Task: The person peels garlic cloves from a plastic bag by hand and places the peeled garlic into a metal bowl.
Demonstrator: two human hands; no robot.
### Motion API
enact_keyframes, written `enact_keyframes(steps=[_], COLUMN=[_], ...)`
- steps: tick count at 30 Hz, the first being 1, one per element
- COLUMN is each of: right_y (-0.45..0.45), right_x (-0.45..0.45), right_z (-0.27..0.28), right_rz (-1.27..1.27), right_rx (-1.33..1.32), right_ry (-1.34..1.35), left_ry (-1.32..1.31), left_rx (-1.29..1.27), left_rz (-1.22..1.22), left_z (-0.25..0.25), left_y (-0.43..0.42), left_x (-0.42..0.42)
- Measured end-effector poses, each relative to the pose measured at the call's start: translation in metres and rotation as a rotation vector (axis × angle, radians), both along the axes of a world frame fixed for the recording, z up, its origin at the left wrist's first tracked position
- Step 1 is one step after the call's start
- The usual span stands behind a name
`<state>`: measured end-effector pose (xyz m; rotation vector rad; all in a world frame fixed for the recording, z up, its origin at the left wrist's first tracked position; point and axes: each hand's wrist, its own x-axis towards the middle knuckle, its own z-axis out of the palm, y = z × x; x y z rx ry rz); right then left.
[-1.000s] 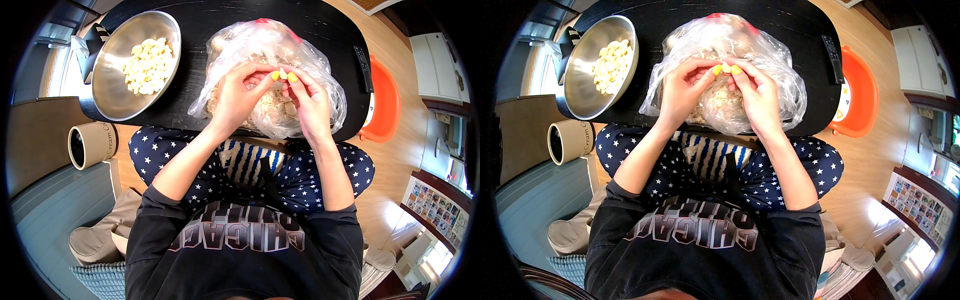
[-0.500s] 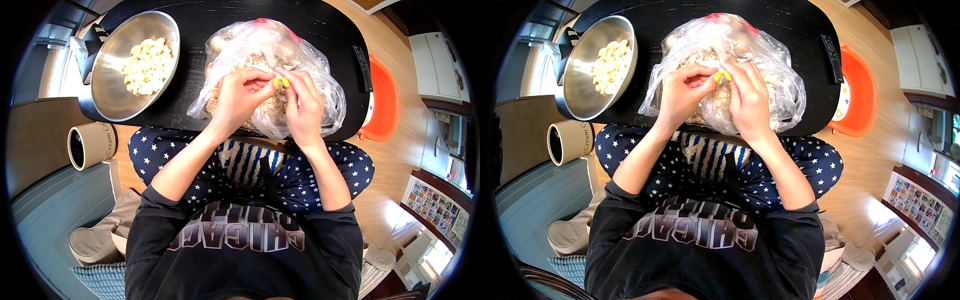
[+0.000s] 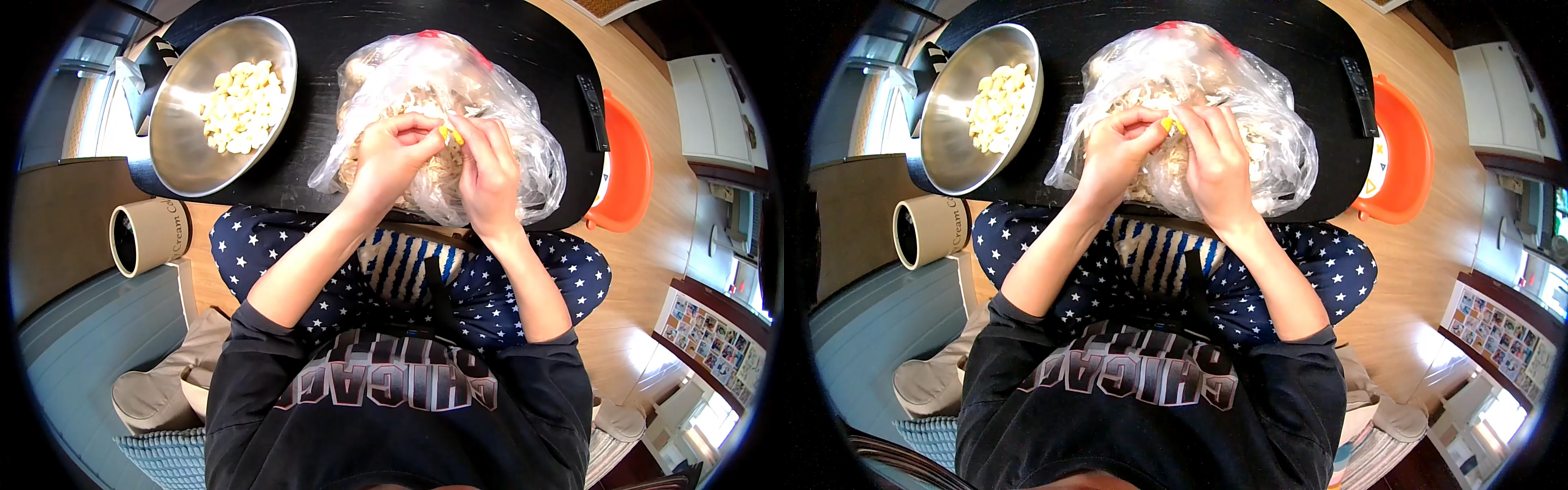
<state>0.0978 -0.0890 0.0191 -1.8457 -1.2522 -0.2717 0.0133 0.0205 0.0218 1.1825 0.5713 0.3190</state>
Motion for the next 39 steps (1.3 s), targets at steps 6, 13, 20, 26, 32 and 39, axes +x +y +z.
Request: enact_keyframes(steps=[6, 13, 20, 26, 32, 39], right_y=[0.001, 0.004, 0.000, 0.002, 0.005, 0.004], right_x=[-0.007, -0.003, -0.002, -0.007, -0.010, -0.006], right_z=[0.000, 0.011, 0.011, 0.006, -0.003, 0.003], right_rz=[-0.028, 0.021, -0.019, -0.051, -0.066, -0.074], right_rx=[0.043, 0.062, 0.002, 0.070, 0.130, 0.115], right_ry=[0.265, 0.440, 0.403, 0.423, 0.496, 0.366], left_ry=[-0.022, -0.069, -0.111, -0.135, -0.120, -0.070], left_rx=[-0.136, 0.243, 0.749, 0.827, 0.817, 0.491], left_rz=[-0.004, 0.087, 0.167, 0.210, 0.205, 0.070], left_z=[-0.009, 0.001, 0.007, 0.007, 0.008, 0.006], left_y=[0.003, 0.000, -0.003, -0.006, -0.004, 0.003], left_x=[0.002, 0.003, 0.000, 0.002, 0.001, 0.000])
